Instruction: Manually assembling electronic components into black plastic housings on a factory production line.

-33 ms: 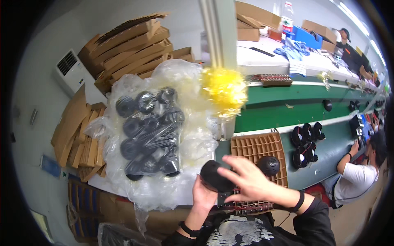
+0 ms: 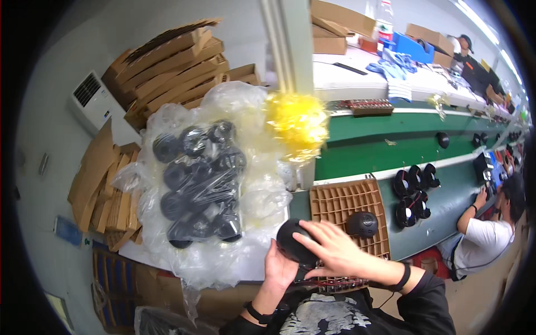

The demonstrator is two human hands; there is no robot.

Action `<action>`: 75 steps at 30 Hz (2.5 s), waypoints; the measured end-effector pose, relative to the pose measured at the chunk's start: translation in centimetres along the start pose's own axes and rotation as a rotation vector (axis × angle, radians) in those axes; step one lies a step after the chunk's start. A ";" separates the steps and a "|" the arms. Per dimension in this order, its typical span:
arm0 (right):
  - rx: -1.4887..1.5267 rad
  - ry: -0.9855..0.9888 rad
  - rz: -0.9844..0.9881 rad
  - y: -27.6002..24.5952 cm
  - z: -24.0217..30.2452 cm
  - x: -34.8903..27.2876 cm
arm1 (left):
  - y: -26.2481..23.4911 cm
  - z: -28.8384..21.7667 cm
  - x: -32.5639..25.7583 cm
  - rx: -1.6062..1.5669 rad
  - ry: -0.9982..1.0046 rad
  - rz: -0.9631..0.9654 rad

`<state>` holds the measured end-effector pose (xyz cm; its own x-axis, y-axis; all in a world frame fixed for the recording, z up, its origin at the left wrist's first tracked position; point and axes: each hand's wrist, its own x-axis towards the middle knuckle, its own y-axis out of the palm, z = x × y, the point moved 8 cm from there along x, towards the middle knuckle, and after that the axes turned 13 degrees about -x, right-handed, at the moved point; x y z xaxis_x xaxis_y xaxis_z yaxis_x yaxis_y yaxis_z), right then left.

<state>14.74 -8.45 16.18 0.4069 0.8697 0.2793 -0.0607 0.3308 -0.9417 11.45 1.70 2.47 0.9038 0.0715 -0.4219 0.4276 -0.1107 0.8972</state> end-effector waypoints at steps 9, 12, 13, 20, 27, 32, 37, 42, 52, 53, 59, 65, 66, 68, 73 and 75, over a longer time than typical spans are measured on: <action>0.271 0.608 -0.128 7.4 -20.6 -9.5 | -5.7 5.6 3.7 0.220 -0.111 -0.152; 0.019 0.823 -0.223 8.2 -32.6 -10.9 | -6.5 4.9 3.4 0.200 -0.097 -0.184; -0.003 0.934 -0.246 8.8 -36.6 -11.5 | -6.6 4.8 3.2 0.215 -0.078 -0.180; -0.052 1.246 -0.183 14.6 -54.0 -13.6 | -9.3 2.9 -0.8 0.276 0.072 -0.335; -0.300 1.209 0.140 18.9 -52.6 -17.8 | -9.0 3.1 0.0 0.269 0.076 -0.318; 0.203 0.511 0.100 11.6 -30.8 -14.3 | -8.2 2.9 1.3 0.256 0.049 -0.239; -0.119 0.341 0.236 13.6 -19.8 -16.7 | -8.2 5.3 2.6 0.294 -0.093 -0.136; -0.010 0.721 0.138 15.2 -23.1 -19.0 | -7.4 6.4 2.5 0.391 -0.173 -0.068; 2.350 0.841 0.353 14.8 -8.4 -13.7 | -3.9 8.8 2.7 0.790 -0.192 0.458; 2.476 0.776 0.408 14.9 -6.9 -13.2 | -3.0 9.5 2.9 0.635 -0.301 0.514; 2.530 0.289 0.996 13.9 -2.8 -10.7 | 0.0 8.5 2.9 0.297 -0.251 0.446; 1.200 0.347 0.776 19.6 -26.4 -3.2 | -3.0 3.3 2.9 0.207 -0.100 0.314; 0.725 0.580 0.539 20.0 -32.6 -1.0 | -3.0 2.6 3.5 0.216 -0.092 0.312; 0.467 0.783 0.031 20.5 -40.6 1.4 | -3.3 1.2 5.0 0.238 -0.095 0.310; 0.155 0.905 -0.205 27.4 -47.3 9.6 | -5.4 -1.3 8.5 0.252 -0.093 0.260; 0.173 0.922 -0.115 31.3 -49.1 11.9 | -6.3 -1.4 9.2 0.242 -0.097 0.231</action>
<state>62.47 -5.70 -19.15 0.9745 0.2205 0.0410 -0.0795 0.5107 -0.8561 17.00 4.44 -6.89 0.9696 -0.0759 -0.2325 0.1932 -0.3454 0.9184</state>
